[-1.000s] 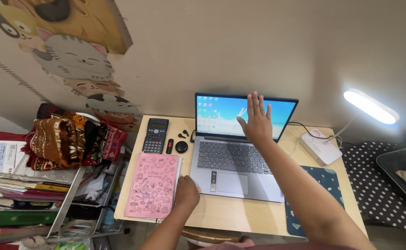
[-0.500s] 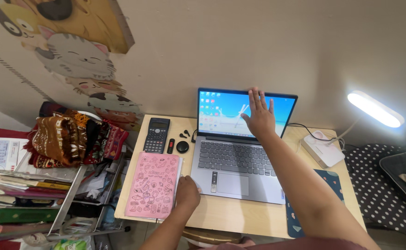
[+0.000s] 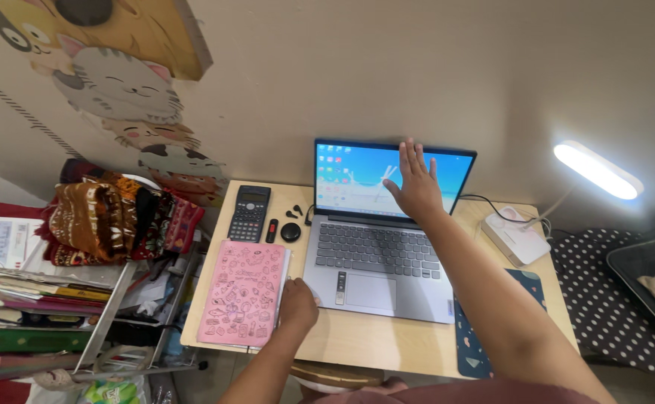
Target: The person takes charging cables and a charger out of a drawstring pouch, coils and arranges the cables on the desk, plugs the charger into a power strip, repositions the desk lamp and turns it on, and arranges the notebook, calculator, mouse and laptop on the desk.
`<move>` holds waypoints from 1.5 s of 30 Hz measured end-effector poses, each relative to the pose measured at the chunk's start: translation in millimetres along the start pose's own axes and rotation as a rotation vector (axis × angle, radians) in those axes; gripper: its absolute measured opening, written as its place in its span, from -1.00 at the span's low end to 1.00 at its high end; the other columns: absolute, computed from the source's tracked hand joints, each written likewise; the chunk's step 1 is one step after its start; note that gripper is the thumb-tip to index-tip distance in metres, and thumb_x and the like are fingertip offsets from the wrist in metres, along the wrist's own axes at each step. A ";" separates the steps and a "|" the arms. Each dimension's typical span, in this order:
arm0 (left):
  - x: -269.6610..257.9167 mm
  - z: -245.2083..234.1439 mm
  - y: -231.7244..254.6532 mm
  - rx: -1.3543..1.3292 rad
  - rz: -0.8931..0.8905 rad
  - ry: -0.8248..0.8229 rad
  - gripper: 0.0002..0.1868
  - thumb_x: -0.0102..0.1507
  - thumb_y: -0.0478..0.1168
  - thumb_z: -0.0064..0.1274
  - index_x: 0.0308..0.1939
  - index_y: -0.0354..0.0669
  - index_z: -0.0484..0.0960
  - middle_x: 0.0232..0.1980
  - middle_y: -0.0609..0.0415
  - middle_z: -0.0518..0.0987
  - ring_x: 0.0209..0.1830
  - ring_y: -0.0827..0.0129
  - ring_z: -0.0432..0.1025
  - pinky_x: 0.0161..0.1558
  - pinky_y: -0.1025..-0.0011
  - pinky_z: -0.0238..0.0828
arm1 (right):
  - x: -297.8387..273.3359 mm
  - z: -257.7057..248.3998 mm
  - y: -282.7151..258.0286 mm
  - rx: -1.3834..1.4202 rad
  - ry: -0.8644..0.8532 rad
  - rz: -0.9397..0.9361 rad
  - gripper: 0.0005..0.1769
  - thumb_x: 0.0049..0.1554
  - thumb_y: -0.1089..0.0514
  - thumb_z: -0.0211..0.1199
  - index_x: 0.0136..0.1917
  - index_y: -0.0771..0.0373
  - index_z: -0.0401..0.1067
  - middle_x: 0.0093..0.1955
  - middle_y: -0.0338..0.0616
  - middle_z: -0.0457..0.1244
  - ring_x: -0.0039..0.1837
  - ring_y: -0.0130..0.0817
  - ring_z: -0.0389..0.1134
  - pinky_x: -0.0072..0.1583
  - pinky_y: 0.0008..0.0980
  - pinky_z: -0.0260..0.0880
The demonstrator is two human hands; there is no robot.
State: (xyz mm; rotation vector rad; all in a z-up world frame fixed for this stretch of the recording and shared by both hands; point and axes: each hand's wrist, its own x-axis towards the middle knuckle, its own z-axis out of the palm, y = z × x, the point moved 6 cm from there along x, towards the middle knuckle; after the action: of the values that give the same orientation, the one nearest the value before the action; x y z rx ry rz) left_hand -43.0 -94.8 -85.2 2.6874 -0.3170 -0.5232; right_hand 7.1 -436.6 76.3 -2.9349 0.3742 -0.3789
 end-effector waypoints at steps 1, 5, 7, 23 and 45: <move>-0.6 0.8 -0.9 0.002 -0.011 -0.007 -0.47 0.22 -0.21 0.24 0.13 -0.41 0.35 0.26 -0.31 0.35 0.33 -0.09 0.28 0.32 0.18 0.27 | -6.1 -0.6 0.6 0.039 0.046 -0.016 0.01 0.27 -0.28 0.05 0.69 0.23 -0.34 0.75 0.01 -0.40 0.73 -0.08 -0.42 0.61 0.09 -0.38; -1.8 -2.2 1.9 0.009 -0.029 -0.001 -0.48 0.21 -0.22 0.23 0.13 -0.39 0.36 0.25 -0.31 0.35 0.33 -0.10 0.29 0.30 0.16 0.29 | -59.2 14.2 -5.9 0.189 0.082 0.000 -0.02 0.29 -0.20 0.10 0.67 0.34 -0.29 0.74 0.13 -0.36 0.72 0.05 -0.37 0.59 0.11 -0.34; -4.0 -4.5 7.5 0.025 -0.017 0.003 -0.48 0.22 -0.22 0.22 0.14 -0.38 0.36 0.25 -0.31 0.36 0.31 -0.11 0.30 0.28 0.14 0.30 | -102.9 20.2 -11.3 0.255 0.101 0.001 -0.04 0.27 -0.17 0.14 0.64 0.36 -0.22 0.72 0.16 -0.31 0.71 0.09 -0.33 0.59 0.08 -0.30; -36.2 -26.6 31.8 0.074 0.150 0.206 -0.23 0.13 -0.33 0.22 0.40 -0.17 0.24 0.43 -0.07 0.28 0.47 -0.01 0.15 0.38 0.18 0.17 | -331.3 16.0 198.0 0.181 0.483 0.611 -0.48 0.29 0.12 0.08 0.43 0.46 0.32 0.52 0.29 0.15 0.56 0.18 0.12 0.52 -0.06 0.05; -69.7 4.0 7.9 0.027 0.228 0.361 -0.29 0.20 -0.29 0.07 0.43 -0.18 0.22 0.57 -0.13 0.14 0.61 -0.03 -0.05 0.53 0.04 -0.16 | -376.2 62.7 236.5 0.170 0.352 0.779 -0.39 0.16 0.20 0.19 0.49 0.20 0.35 0.40 0.11 0.29 0.44 0.08 0.18 0.45 -0.10 0.15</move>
State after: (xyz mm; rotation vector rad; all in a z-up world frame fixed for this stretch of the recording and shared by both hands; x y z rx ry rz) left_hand -108.9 -83.1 -63.6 2.6568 -0.5180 0.0348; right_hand -381.7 -555.2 -113.8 -2.3008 1.3752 -0.7417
